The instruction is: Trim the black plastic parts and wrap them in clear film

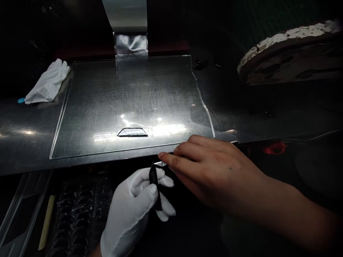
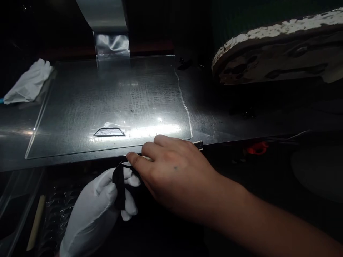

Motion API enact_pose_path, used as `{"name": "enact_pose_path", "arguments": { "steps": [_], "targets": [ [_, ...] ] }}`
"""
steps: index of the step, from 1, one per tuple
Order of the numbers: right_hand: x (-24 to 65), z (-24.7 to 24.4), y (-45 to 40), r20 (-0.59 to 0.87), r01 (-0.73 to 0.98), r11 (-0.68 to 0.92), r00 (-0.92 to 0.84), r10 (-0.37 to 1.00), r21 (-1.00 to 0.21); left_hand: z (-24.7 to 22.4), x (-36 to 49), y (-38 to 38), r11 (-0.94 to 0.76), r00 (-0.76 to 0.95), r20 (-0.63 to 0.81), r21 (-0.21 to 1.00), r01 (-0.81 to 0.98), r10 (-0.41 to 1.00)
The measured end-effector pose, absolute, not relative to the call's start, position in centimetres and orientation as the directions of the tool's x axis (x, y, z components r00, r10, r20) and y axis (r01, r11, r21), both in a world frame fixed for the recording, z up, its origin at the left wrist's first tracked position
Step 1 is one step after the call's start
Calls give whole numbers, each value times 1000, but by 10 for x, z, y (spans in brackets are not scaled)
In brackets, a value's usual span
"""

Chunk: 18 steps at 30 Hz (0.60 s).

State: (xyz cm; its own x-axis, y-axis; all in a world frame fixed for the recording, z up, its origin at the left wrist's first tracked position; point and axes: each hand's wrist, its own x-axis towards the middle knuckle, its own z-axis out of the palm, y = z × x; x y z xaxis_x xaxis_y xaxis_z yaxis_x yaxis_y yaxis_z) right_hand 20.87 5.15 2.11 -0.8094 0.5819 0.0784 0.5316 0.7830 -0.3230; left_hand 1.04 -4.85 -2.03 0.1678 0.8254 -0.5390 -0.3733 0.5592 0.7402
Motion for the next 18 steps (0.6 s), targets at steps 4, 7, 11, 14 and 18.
{"name": "enact_pose_path", "arguments": {
  "steps": [4, 7, 11, 14, 18],
  "targets": [
    [209, 17, 52, 73, 535, 781, -809, 584, -321, -18, 11, -47, 583, 177, -561, 725, -366, 809],
    [213, 14, 52, 120, 503, 793, -814, 568, -343, -20, 11, -46, 580, 216, -542, 708, -404, 812],
    [220, 9, 53, 217, 500, 759, -756, 617, -417, -24, 10, -47, 572, 239, -532, 646, -506, 812],
    [224, 7, 52, 225, 503, 715, -718, 658, -486, -24, 10, -48, 559, 253, -518, 602, -570, 817],
    [227, 6, 47, 180, 495, 642, -693, 698, -585, -23, 12, -49, 497, 202, -507, 558, -664, 838]
  ]
}}
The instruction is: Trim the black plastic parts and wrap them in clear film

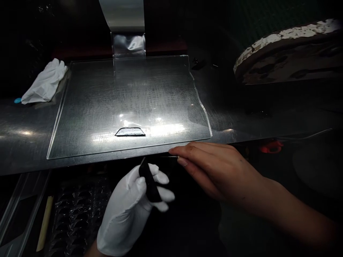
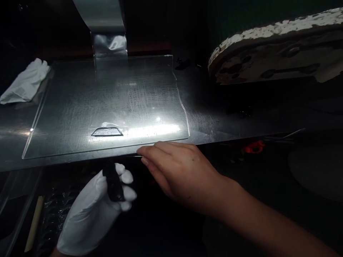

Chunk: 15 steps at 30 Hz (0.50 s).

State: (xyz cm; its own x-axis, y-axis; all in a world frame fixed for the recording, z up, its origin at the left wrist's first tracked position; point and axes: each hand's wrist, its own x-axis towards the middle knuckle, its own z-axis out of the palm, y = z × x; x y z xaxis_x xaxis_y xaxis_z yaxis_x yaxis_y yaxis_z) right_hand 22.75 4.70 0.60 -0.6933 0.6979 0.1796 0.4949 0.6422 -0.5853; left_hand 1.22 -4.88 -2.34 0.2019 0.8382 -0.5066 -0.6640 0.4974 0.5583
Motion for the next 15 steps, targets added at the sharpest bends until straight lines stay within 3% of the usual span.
{"name": "enact_pose_path", "arguments": {
  "steps": [4, 7, 15],
  "targets": [
    [229, 12, 39, 114, 464, 587, -713, 692, -663, -27, 14, -48, 290, 32, -422, 564, -774, 906],
    [224, 19, 35, 7, 466, 560, -765, 644, -685, -27, 14, -46, 228, 4, -376, 552, -802, 927],
    [208, 27, 36, -98, 547, 614, -787, 610, -569, -19, 12, -43, 214, -76, -421, 598, -773, 904]
  ]
}}
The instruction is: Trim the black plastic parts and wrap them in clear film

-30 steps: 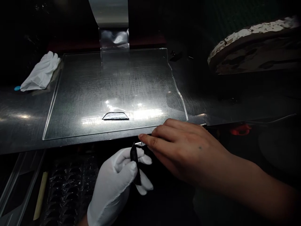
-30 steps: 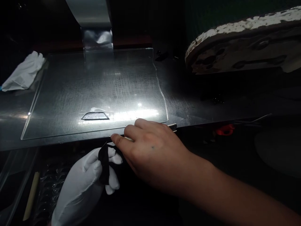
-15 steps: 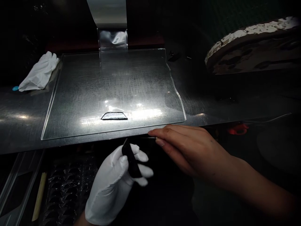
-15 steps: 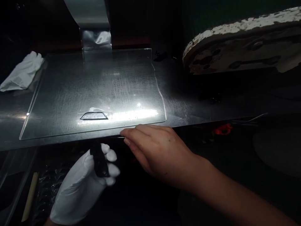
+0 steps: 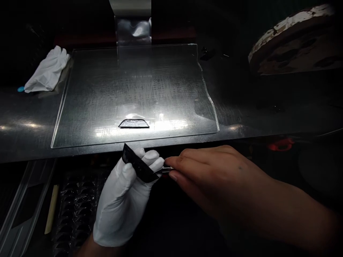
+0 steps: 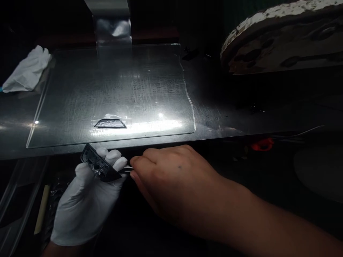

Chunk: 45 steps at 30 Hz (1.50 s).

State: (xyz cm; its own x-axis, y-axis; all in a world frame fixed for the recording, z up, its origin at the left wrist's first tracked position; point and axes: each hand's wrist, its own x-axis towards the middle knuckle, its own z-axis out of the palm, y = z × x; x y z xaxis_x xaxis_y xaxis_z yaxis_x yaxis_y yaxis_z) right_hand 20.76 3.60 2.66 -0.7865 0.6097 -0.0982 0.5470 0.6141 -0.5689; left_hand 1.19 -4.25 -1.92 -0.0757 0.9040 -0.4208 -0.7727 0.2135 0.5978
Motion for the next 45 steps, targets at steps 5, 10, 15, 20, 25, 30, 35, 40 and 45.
{"name": "enact_pose_path", "arguments": {
  "steps": [5, 10, 15, 20, 25, 30, 35, 40, 45],
  "targets": [
    [205, 28, 37, -102, 543, 646, -802, 589, -537, -19, 10, -43, 229, -73, -439, 595, -770, 896],
    [206, 27, 40, -99, 524, 684, -824, 558, -508, -20, 8, -43, 256, -62, -457, 600, -758, 887],
    [209, 26, 40, -126, 530, 698, -830, 543, -482, -19, 8, -42, 265, -66, -458, 620, -739, 887],
    [211, 24, 40, -164, 542, 692, -828, 536, -476, -18, 9, -43, 264, -103, -455, 670, -694, 884],
    [210, 27, 35, -183, 564, 642, -808, 561, -520, -18, 12, -47, 229, -240, -449, 762, -606, 861],
    [211, 31, 26, -163, 555, 568, -787, 595, -609, -20, 14, -50, 294, -249, -480, 793, -533, 841],
    [240, 24, 46, 45, 538, 627, -737, 674, -563, -25, 12, -50, 208, -165, -405, 729, -652, 899],
    [285, 2, 90, 203, 826, 459, -414, 888, -326, -26, 10, -46, 219, -26, -358, 624, -750, 933],
    [306, -39, 125, 204, 886, 337, -283, 937, -318, -21, 19, -37, 208, -14, -354, 582, -786, 935]
  ]
}}
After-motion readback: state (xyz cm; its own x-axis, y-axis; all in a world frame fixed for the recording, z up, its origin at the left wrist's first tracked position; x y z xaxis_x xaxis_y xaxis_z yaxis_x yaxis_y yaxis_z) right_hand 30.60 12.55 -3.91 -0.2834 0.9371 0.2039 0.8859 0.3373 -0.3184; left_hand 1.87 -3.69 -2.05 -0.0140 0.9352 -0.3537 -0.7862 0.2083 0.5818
